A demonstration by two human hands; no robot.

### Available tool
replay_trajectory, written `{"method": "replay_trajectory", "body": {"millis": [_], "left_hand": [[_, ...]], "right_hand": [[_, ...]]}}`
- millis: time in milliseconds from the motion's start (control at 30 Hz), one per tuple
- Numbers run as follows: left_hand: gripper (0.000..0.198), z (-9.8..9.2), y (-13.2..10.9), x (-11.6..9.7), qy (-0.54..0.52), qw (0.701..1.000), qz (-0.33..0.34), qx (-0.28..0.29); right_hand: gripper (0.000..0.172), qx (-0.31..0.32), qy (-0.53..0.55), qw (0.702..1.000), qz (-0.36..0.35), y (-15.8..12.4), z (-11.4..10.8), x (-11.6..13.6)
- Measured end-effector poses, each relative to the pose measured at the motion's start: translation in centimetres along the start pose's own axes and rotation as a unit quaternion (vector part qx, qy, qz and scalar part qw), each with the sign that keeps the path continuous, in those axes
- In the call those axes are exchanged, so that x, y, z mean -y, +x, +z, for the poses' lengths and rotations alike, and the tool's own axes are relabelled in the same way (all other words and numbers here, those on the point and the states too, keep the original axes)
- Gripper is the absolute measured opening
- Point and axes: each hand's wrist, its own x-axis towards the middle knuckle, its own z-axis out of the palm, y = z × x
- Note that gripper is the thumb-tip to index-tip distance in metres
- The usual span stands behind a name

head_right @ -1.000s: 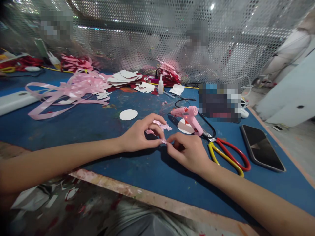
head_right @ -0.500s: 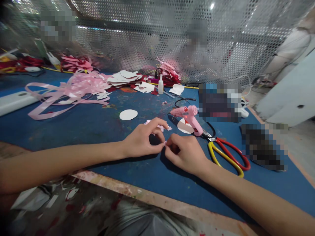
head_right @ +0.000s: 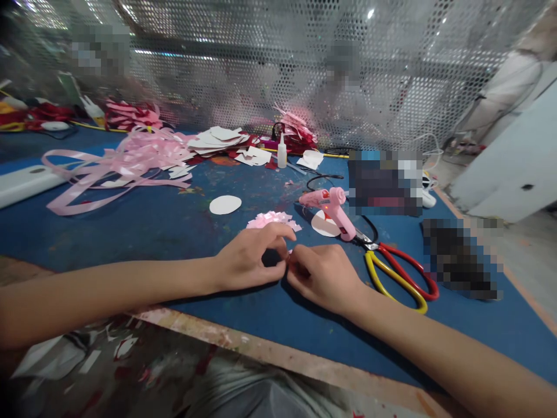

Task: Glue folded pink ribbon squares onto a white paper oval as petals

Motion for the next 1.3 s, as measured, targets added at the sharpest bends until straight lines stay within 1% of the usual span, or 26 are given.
{"method": "replay_trajectory", "body": {"millis": [267, 367, 567, 633, 700, 767, 833, 867, 933, 1000, 1067, 1100, 1200, 1300], "left_hand": [[0.039, 0.0, -0.2, -0.1, 0.012, 1.0, 0.022, -0.005], [0.037, -0.1, -0.2, -0.2, 0.019, 0.999, 0.034, -0.009], [0.033, -0.1, -0.3, -0.3, 0.024, 1.0, 0.016, -0.001], [0.033, -0.1, -0.2, -0.2, 0.024, 1.0, 0.016, 0.002], [0.031, -0.3, 0.0, 0.0, 0.022, 1.0, 0.007, 0.006], [0.027, -0.5, 0.3, 0.2, 0.015, 1.0, -0.009, 0.008], [0.022, -0.9, 0.6, 0.5, 0.005, 1.0, -0.025, 0.01], [0.02, -1.0, 0.8, 0.6, 0.0, 0.999, -0.032, 0.012], [0.017, -1.3, 1.0, 0.9, -0.008, 0.999, -0.045, 0.012], [0.018, -1.4, 1.1, 1.2, -0.01, 0.998, -0.057, 0.013], [0.022, -1.5, 1.1, 1.4, -0.009, 0.998, -0.06, 0.02], [0.024, -1.5, 1.2, 1.5, -0.008, 0.998, -0.06, 0.026], [0.029, -1.5, 1.2, 1.6, 0.003, 0.998, -0.053, 0.043], [0.03, -1.5, 1.2, 1.5, 0.016, 0.998, -0.047, 0.045]], "right_hand": [[0.013, -0.038, -0.066, 0.997, -0.033, -0.3, 0.6, -0.2], [0.013, -0.038, -0.075, 0.996, -0.042, -0.2, 0.5, -0.2], [0.013, -0.028, -0.075, 0.996, -0.046, -0.2, 0.4, -0.2], [0.012, -0.027, -0.07, 0.996, -0.037, -0.2, 0.5, -0.3], [0.011, -0.034, -0.074, 0.997, -0.006, -0.2, 0.5, -0.4], [0.011, -0.041, -0.074, 0.995, 0.047, -0.1, 0.4, -0.5], [0.012, -0.039, -0.046, 0.992, 0.106, 0.0, 0.0, -0.6], [0.015, -0.037, -0.015, 0.99, 0.134, 0.1, -0.3, -0.6], [0.021, -0.042, 0.081, 0.978, 0.187, 0.2, -0.8, -0.7], [0.021, -0.061, 0.19, 0.952, 0.232, 0.3, -1.1, -0.8], [0.02, -0.083, 0.268, 0.923, 0.262, 0.4, -1.3, -1.0], [0.02, -0.091, 0.29, 0.913, 0.271, 0.5, -1.2, -1.1], [0.023, -0.093, 0.317, 0.898, 0.293, 0.7, -1.0, -1.2], [0.026, -0.091, 0.327, 0.89, 0.304, 0.9, -0.7, -1.2]]}}
